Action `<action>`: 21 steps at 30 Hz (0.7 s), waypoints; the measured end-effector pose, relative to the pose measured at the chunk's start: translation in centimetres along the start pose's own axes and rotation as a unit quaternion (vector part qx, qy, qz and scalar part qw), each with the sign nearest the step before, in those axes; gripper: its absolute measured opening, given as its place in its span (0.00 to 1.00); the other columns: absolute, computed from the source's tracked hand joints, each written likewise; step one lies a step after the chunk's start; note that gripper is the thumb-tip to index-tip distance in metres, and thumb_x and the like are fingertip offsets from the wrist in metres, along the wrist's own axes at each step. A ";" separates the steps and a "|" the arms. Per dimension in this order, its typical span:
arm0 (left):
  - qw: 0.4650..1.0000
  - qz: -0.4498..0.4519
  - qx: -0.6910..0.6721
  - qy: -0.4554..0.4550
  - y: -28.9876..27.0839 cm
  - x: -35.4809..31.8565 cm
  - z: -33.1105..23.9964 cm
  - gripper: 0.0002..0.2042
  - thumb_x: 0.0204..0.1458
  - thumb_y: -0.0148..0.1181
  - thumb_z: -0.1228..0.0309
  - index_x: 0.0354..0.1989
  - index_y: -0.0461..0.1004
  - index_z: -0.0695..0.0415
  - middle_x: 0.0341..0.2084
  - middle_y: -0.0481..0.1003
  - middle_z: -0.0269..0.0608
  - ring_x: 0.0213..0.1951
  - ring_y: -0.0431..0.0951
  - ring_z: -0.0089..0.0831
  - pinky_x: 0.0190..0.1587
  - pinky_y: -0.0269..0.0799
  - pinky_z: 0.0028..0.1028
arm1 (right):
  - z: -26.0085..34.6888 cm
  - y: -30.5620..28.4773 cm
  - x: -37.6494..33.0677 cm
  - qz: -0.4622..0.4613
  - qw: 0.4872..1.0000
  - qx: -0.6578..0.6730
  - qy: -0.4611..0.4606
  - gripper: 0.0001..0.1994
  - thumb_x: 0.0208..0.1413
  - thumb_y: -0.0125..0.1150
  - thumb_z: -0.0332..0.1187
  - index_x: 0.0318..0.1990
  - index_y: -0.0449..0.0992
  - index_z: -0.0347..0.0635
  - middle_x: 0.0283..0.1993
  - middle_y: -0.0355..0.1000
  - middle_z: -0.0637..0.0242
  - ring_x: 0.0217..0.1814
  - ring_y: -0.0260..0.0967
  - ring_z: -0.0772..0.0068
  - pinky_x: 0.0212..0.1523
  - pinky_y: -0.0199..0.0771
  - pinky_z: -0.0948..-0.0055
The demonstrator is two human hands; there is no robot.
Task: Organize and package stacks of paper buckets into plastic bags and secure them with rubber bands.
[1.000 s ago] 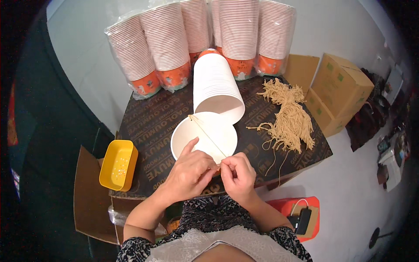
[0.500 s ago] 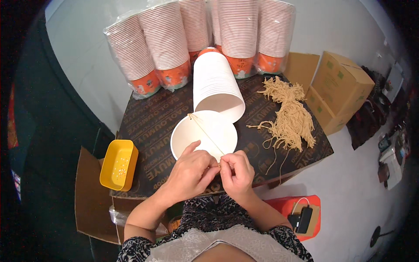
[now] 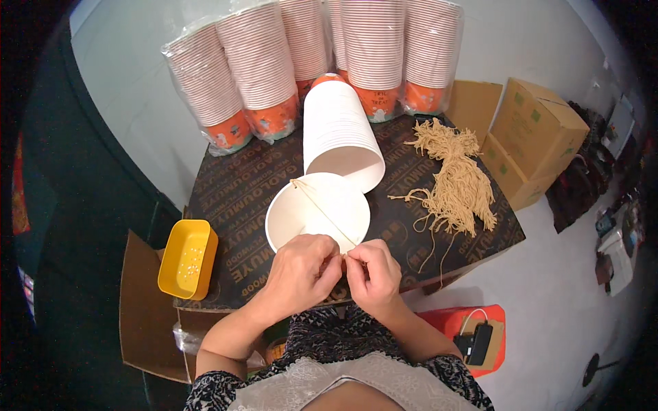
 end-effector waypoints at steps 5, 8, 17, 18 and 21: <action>1.000 0.009 0.006 -0.006 0.0 0.0 0.0 0.05 0.46 0.59 0.76 0.26 0.69 0.62 0.21 0.72 0.50 0.27 0.73 0.49 0.30 0.68 0.41 | 0.2 -0.1 -0.1 0.019 1.000 -0.013 -0.015 0.11 0.45 0.63 0.15 0.36 0.73 0.35 0.32 0.70 0.57 0.27 0.70 0.62 0.26 0.71 0.70; 1.000 0.023 -0.003 -0.015 -0.1 0.0 0.1 0.05 0.47 0.60 0.76 0.28 0.70 0.62 0.22 0.72 0.50 0.28 0.73 0.50 0.31 0.68 0.41 | 0.1 -0.2 -0.1 0.023 0.999 -0.023 -0.018 0.10 0.45 0.64 0.16 0.36 0.74 0.35 0.32 0.70 0.58 0.27 0.71 0.62 0.26 0.71 0.70; 0.997 0.058 -0.023 0.036 -0.9 -0.1 0.1 0.05 0.48 0.58 0.80 0.32 0.69 0.60 0.22 0.73 0.44 0.30 0.77 0.46 0.53 0.70 0.46 | 0.3 -0.1 0.0 0.018 0.999 -0.034 -0.019 0.10 0.45 0.65 0.16 0.35 0.74 0.36 0.29 0.68 0.61 0.25 0.70 0.65 0.24 0.69 0.71; 0.997 0.058 -0.023 0.037 -0.9 -0.1 0.1 0.05 0.48 0.58 0.80 0.32 0.69 0.60 0.22 0.73 0.44 0.30 0.77 0.46 0.53 0.70 0.46 | 0.3 -0.1 0.1 0.017 0.999 -0.037 -0.018 0.10 0.45 0.65 0.16 0.35 0.74 0.36 0.29 0.68 0.61 0.25 0.70 0.65 0.23 0.69 0.71; 0.997 0.058 -0.033 0.039 -0.9 -0.2 0.1 0.06 0.48 0.58 0.80 0.32 0.69 0.59 0.23 0.75 0.42 0.30 0.78 0.44 0.59 0.64 0.51 | 0.4 -0.1 0.1 0.025 0.999 -0.039 -0.018 0.10 0.44 0.64 0.16 0.34 0.74 0.36 0.28 0.67 0.61 0.24 0.69 0.66 0.22 0.68 0.71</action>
Point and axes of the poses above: each hand's wrist, its own x-axis towards the middle knuckle, its own y-axis out of the palm, z = x × y, the point moved 4 cm from there along x, towards the middle knuckle
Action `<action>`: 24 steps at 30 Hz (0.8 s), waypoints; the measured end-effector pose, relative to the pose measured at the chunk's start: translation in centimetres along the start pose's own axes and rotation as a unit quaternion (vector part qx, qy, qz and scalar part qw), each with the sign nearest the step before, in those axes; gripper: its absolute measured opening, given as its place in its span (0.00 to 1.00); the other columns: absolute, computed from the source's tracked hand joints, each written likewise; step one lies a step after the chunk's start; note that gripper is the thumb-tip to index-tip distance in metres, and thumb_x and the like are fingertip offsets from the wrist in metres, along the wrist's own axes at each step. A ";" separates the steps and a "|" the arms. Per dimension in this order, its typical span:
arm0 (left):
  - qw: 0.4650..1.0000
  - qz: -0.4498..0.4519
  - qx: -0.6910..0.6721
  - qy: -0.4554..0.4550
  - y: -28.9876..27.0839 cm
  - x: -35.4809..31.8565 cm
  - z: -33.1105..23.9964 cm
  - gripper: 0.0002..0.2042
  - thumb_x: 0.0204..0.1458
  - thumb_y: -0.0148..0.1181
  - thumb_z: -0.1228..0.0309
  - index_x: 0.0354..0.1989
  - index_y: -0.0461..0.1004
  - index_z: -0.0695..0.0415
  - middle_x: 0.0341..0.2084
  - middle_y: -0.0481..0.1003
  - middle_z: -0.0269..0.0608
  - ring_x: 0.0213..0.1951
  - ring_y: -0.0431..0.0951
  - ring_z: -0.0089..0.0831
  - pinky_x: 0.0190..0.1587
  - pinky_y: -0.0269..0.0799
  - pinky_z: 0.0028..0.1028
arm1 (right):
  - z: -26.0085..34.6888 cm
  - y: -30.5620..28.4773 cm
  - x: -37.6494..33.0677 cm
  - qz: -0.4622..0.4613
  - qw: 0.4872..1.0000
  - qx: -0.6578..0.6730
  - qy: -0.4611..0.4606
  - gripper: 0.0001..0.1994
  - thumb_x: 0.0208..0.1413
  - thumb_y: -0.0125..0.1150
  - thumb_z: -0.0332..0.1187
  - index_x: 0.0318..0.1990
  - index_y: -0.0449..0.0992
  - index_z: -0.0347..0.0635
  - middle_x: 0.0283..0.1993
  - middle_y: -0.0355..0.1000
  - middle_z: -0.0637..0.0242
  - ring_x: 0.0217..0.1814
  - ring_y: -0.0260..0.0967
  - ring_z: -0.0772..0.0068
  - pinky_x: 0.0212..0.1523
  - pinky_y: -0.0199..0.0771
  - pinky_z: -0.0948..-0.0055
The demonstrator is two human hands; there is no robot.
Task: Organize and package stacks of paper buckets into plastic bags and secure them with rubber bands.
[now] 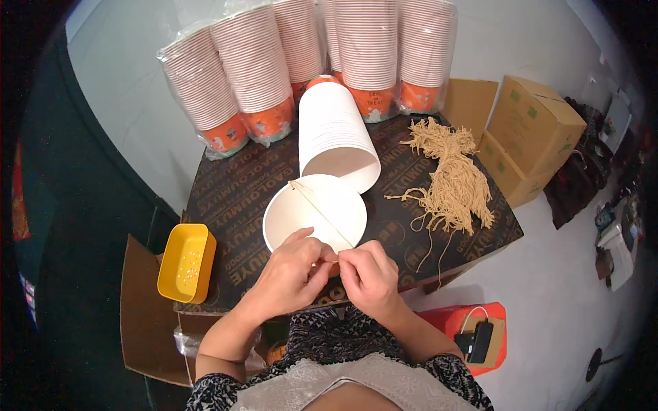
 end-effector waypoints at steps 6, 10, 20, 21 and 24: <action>0.999 -0.027 -0.025 0.014 0.0 0.0 0.1 0.06 0.48 0.59 0.81 0.32 0.69 0.59 0.24 0.76 0.42 0.30 0.78 0.43 0.59 0.65 0.50 | 0.2 -0.2 0.3 0.026 0.999 0.021 0.008 0.10 0.44 0.64 0.16 0.34 0.74 0.38 0.28 0.66 0.62 0.24 0.69 0.67 0.22 0.67 0.71; 0.997 -0.064 0.009 0.037 0.3 -0.1 0.4 0.07 0.47 0.59 0.82 0.32 0.68 0.59 0.24 0.74 0.44 0.29 0.77 0.45 0.46 0.72 0.44 | -0.1 -0.1 0.1 0.042 0.991 0.096 0.087 0.07 0.49 0.62 0.18 0.35 0.74 0.37 0.29 0.65 0.63 0.25 0.65 0.70 0.24 0.65 0.75; 0.997 -0.071 0.025 0.025 0.4 -0.2 0.3 0.09 0.45 0.61 0.83 0.33 0.69 0.60 0.27 0.74 0.45 0.31 0.76 0.44 0.42 0.73 0.41 | -1.1 0.4 -0.3 0.038 0.972 0.171 0.158 0.02 0.59 0.56 0.24 0.34 0.71 0.35 0.30 0.62 0.68 0.28 0.59 0.77 0.28 0.60 0.79; 0.997 -0.070 0.025 0.025 0.4 -0.2 0.3 0.09 0.45 0.61 0.83 0.33 0.69 0.60 0.27 0.74 0.45 0.31 0.76 0.44 0.42 0.73 0.41 | -1.4 0.5 -0.5 0.047 0.962 0.195 0.187 0.02 0.59 0.55 0.24 0.34 0.71 0.35 0.30 0.61 0.70 0.28 0.58 0.80 0.28 0.60 0.80; 0.998 -0.064 0.005 0.020 0.3 -0.3 0.2 0.11 0.43 0.60 0.84 0.36 0.71 0.59 0.29 0.76 0.42 0.36 0.79 0.40 0.59 0.64 0.50 | -1.6 0.8 -0.8 0.051 0.942 0.238 0.231 0.03 0.60 0.54 0.24 0.34 0.71 0.35 0.30 0.60 0.73 0.27 0.57 0.85 0.27 0.58 0.83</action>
Point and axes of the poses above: each hand's wrist, its own x-axis towards the middle knuckle, its own y-axis out of the palm, z = x × y, the point moved 4 cm from there along x, towards the middle knuckle
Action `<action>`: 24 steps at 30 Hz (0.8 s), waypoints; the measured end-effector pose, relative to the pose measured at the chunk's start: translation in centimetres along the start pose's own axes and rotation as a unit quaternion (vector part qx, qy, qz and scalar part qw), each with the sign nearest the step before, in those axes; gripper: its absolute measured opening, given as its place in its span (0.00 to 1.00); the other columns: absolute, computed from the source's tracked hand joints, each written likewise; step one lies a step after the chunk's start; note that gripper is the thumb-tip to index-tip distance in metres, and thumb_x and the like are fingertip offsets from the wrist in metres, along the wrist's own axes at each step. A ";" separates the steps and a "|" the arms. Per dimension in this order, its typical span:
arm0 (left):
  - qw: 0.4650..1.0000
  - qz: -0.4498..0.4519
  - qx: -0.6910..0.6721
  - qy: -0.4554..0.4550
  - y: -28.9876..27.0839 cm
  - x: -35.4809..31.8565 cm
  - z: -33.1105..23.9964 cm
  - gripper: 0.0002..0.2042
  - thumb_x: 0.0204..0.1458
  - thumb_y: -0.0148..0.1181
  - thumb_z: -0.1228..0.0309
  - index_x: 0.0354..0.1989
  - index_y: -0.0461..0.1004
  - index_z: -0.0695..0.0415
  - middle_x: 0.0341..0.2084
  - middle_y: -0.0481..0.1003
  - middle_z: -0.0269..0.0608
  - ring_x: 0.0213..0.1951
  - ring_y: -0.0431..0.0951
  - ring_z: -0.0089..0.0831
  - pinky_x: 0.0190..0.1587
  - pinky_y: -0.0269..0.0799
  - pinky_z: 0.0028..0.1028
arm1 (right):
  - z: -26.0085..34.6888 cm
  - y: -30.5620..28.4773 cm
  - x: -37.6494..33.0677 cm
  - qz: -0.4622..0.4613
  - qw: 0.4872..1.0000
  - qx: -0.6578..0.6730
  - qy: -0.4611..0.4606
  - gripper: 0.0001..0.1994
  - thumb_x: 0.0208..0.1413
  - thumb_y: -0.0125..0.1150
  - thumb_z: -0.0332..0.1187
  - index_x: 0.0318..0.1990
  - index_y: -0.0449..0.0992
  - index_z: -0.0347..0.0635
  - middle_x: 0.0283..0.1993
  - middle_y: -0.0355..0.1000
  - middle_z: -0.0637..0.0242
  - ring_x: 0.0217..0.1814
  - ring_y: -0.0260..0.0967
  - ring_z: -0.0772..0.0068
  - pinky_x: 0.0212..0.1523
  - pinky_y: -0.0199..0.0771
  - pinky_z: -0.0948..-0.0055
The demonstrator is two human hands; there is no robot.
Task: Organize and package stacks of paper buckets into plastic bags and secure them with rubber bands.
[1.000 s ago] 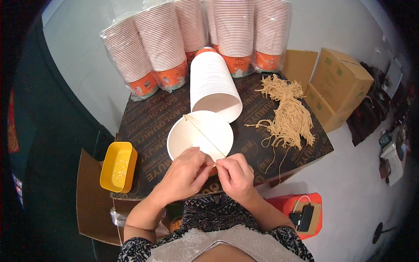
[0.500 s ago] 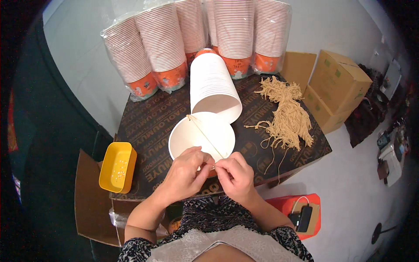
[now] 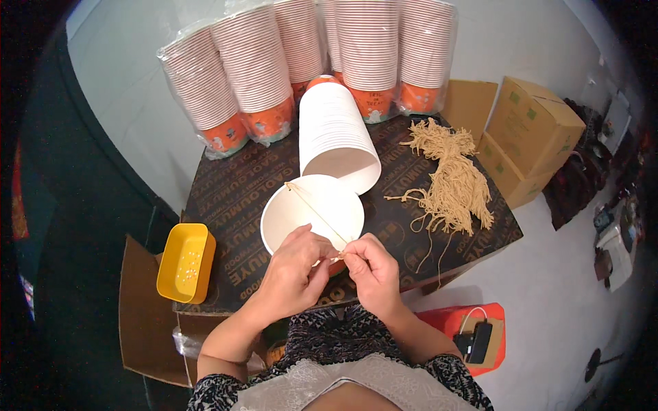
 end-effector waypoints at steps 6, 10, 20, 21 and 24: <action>1.000 -0.008 0.023 0.005 0.4 0.3 -0.4 0.08 0.45 0.64 0.79 0.34 0.72 0.58 0.27 0.75 0.42 0.31 0.78 0.39 0.57 0.66 0.49 | -0.2 0.2 -0.1 0.001 0.999 0.033 0.013 0.03 0.61 0.53 0.23 0.34 0.71 0.36 0.30 0.59 0.74 0.26 0.56 0.88 0.26 0.57 0.84; 0.999 -0.015 0.041 0.011 0.7 0.2 0.1 0.07 0.45 0.64 0.78 0.29 0.71 0.58 0.22 0.74 0.39 0.28 0.77 0.39 0.57 0.66 0.49 | 0.2 0.1 0.0 0.000 1.000 0.022 0.000 0.02 0.60 0.55 0.23 0.34 0.71 0.35 0.30 0.61 0.72 0.28 0.58 0.84 0.29 0.59 0.83; 1.000 0.015 0.021 -0.011 0.6 0.3 -0.1 0.08 0.44 0.63 0.78 0.30 0.69 0.57 0.20 0.72 0.37 0.24 0.76 0.35 0.59 0.63 0.48 | 0.9 -0.8 0.2 -0.016 0.997 -0.066 -0.037 0.02 0.55 0.59 0.22 0.34 0.72 0.36 0.29 0.65 0.65 0.29 0.65 0.75 0.30 0.66 0.76; 1.000 0.015 0.021 -0.010 0.6 0.3 -0.3 0.08 0.44 0.63 0.78 0.30 0.69 0.57 0.20 0.72 0.37 0.24 0.76 0.35 0.59 0.63 0.48 | 0.8 -0.8 0.2 -0.016 0.997 -0.065 -0.041 0.02 0.55 0.59 0.22 0.33 0.72 0.36 0.30 0.65 0.65 0.29 0.66 0.74 0.29 0.66 0.75; 0.999 0.011 0.016 -0.028 0.6 0.5 -0.4 0.08 0.45 0.64 0.78 0.30 0.70 0.57 0.20 0.72 0.36 0.24 0.76 0.35 0.60 0.63 0.48 | 0.7 -0.7 0.2 -0.018 0.997 -0.060 -0.046 0.02 0.55 0.59 0.22 0.33 0.72 0.36 0.30 0.66 0.64 0.29 0.66 0.74 0.29 0.66 0.75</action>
Point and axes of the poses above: each hand's wrist, its own x-axis towards the middle knuckle, its own y-axis out of the palm, z = x × y, the point moved 4 cm from there along x, towards the middle knuckle
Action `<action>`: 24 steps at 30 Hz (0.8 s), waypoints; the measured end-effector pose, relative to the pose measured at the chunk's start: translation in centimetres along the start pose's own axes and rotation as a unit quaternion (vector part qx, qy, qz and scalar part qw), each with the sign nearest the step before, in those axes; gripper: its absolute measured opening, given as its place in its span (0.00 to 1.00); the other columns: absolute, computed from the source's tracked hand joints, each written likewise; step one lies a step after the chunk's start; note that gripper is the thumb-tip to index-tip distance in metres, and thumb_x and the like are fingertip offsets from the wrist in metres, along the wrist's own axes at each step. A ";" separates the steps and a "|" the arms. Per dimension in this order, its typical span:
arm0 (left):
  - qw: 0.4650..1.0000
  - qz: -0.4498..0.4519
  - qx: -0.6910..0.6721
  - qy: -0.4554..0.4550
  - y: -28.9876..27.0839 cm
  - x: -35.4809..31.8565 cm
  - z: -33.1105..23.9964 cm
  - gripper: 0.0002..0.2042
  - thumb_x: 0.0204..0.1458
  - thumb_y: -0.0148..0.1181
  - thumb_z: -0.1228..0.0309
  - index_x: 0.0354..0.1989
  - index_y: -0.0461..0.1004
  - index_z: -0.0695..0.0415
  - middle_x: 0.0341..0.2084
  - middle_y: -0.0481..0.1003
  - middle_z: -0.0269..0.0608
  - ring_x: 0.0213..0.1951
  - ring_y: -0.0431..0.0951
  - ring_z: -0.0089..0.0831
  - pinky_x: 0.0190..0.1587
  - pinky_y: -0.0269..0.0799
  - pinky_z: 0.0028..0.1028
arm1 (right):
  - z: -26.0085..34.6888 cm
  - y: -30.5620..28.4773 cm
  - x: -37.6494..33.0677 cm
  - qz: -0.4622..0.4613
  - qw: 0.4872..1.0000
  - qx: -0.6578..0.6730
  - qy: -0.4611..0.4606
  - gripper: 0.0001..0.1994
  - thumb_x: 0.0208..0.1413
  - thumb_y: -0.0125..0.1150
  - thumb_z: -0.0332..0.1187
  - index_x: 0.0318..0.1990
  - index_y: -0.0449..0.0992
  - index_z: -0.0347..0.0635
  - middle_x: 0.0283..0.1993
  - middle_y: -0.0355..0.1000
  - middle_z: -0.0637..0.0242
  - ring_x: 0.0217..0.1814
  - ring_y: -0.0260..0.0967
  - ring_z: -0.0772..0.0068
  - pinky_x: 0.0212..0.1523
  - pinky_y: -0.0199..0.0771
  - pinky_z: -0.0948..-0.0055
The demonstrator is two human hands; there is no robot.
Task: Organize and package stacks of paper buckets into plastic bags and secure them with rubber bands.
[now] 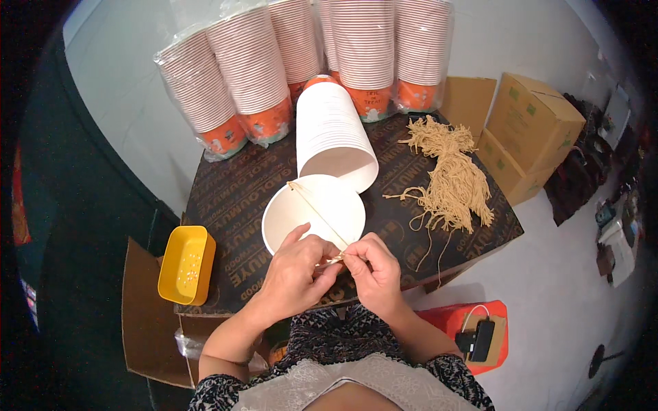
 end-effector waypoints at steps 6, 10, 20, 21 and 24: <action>0.998 -0.012 0.030 0.050 0.3 0.0 -0.1 0.07 0.46 0.63 0.78 0.30 0.70 0.58 0.22 0.73 0.38 0.27 0.77 0.38 0.59 0.64 0.48 | 0.2 0.0 0.0 -0.001 1.000 0.005 -0.003 0.02 0.55 0.59 0.22 0.33 0.72 0.35 0.29 0.65 0.65 0.29 0.64 0.74 0.30 0.64 0.76; 0.999 0.005 0.021 0.029 0.1 0.0 -0.1 0.07 0.46 0.61 0.80 0.29 0.69 0.59 0.22 0.73 0.41 0.28 0.76 0.41 0.59 0.64 0.48 | 0.4 -0.4 0.0 -0.012 0.999 -0.029 -0.019 0.03 0.55 0.59 0.22 0.34 0.71 0.36 0.30 0.65 0.61 0.29 0.67 0.66 0.30 0.67 0.71; 0.999 0.040 0.024 0.018 -0.4 0.4 0.1 0.05 0.46 0.57 0.81 0.26 0.67 0.59 0.21 0.70 0.44 0.29 0.74 0.47 0.59 0.64 0.49 | -1.8 -1.8 0.4 -0.095 0.986 -0.119 -0.066 0.06 0.60 0.52 0.25 0.31 0.65 0.37 0.27 0.57 0.62 0.27 0.58 0.66 0.28 0.59 0.70; 0.999 0.039 0.025 0.018 -0.5 0.4 0.1 0.05 0.46 0.57 0.81 0.26 0.67 0.59 0.21 0.70 0.44 0.29 0.74 0.47 0.59 0.64 0.49 | -2.1 -1.8 0.3 -0.095 0.989 -0.108 -0.046 0.06 0.60 0.52 0.25 0.31 0.65 0.37 0.27 0.57 0.62 0.26 0.58 0.65 0.28 0.59 0.70; 0.998 0.056 0.014 0.021 -0.9 0.4 0.3 0.05 0.46 0.57 0.81 0.26 0.66 0.59 0.22 0.70 0.44 0.29 0.74 0.47 0.59 0.64 0.49 | -2.3 -1.8 0.2 -0.103 0.987 -0.114 -0.047 0.06 0.60 0.51 0.24 0.30 0.65 0.37 0.26 0.57 0.61 0.25 0.58 0.64 0.26 0.59 0.70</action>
Point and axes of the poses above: each hand's wrist, its own x-axis towards the middle knuckle, its own y-axis out of the palm, z = x × y, the point moved 4 cm from there along x, towards the middle knuckle
